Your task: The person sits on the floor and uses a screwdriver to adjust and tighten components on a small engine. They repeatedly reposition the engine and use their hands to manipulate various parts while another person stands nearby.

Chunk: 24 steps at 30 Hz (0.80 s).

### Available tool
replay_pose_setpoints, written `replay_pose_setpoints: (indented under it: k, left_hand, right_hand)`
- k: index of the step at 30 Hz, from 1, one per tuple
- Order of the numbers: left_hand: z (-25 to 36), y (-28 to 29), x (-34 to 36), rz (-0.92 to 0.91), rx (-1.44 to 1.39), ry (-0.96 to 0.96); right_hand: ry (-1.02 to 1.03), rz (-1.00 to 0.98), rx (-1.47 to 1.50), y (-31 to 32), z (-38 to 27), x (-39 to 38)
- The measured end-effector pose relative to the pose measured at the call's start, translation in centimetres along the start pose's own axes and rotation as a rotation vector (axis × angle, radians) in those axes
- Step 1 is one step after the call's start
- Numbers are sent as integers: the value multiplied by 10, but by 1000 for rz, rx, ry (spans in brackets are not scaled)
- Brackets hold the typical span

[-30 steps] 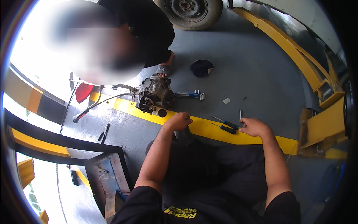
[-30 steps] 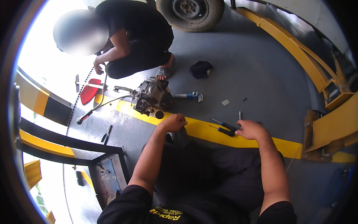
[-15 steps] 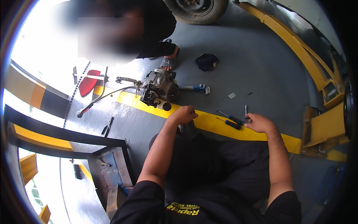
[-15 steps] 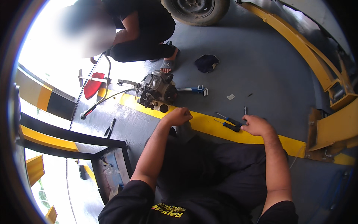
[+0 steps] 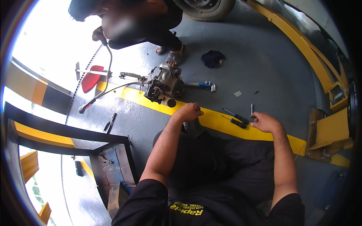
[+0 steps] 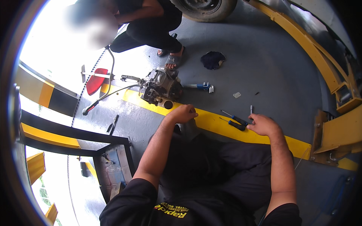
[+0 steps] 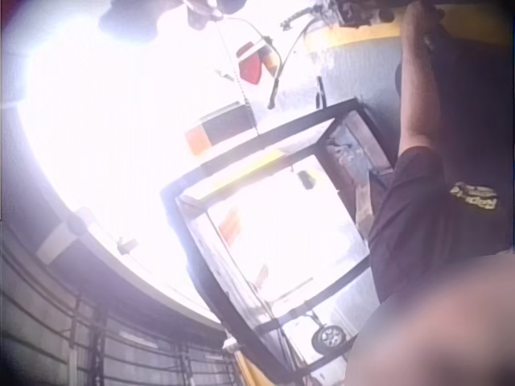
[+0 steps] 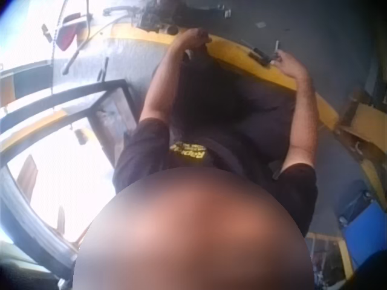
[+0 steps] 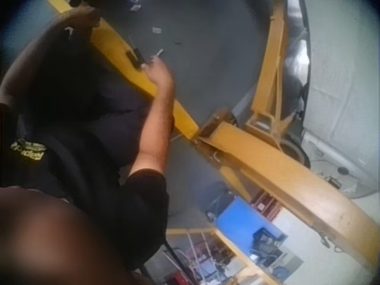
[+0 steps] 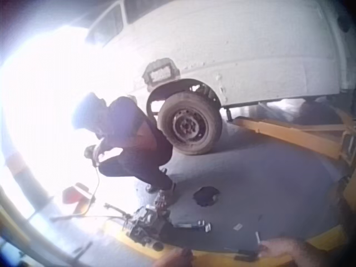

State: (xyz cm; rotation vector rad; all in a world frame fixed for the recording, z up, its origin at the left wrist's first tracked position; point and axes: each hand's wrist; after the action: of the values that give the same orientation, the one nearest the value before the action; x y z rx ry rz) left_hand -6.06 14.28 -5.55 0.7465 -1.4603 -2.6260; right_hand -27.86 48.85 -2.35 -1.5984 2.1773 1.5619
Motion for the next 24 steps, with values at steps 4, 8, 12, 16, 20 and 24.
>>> replay_pose_setpoints:
  k: [4,8,12,16,20,24]
  left_hand:
    - [0,-1,1,6,6,-8]
    - [0,-1,0,-3,-2,-3]
    - [0,-1,-1,0,9,-3]
    - [1,-1,-1,-8,3,1]
    - [1,-1,-2,-10,-1,13]
    - [3,0,-3,-4,8,19]
  right_hand:
    - [-2,5,4,0,2,1]
    - [35,18,0,-1,4,2]
    - [28,9,10,-1,5,1]
    - [12,22,4,0,4,0]
    - [19,9,5,2,1,-1]
    - [22,7,3,2,0,-2]
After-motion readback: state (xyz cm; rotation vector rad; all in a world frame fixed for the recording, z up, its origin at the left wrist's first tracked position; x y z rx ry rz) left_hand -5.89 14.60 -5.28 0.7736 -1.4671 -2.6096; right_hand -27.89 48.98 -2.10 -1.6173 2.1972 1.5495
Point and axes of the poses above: each hand's wrist, its own x-axis towards the middle knuckle, its own y-axis out of the back of the hand, z = x × y, and after that the axes turned 5 degrees about x, right-handed
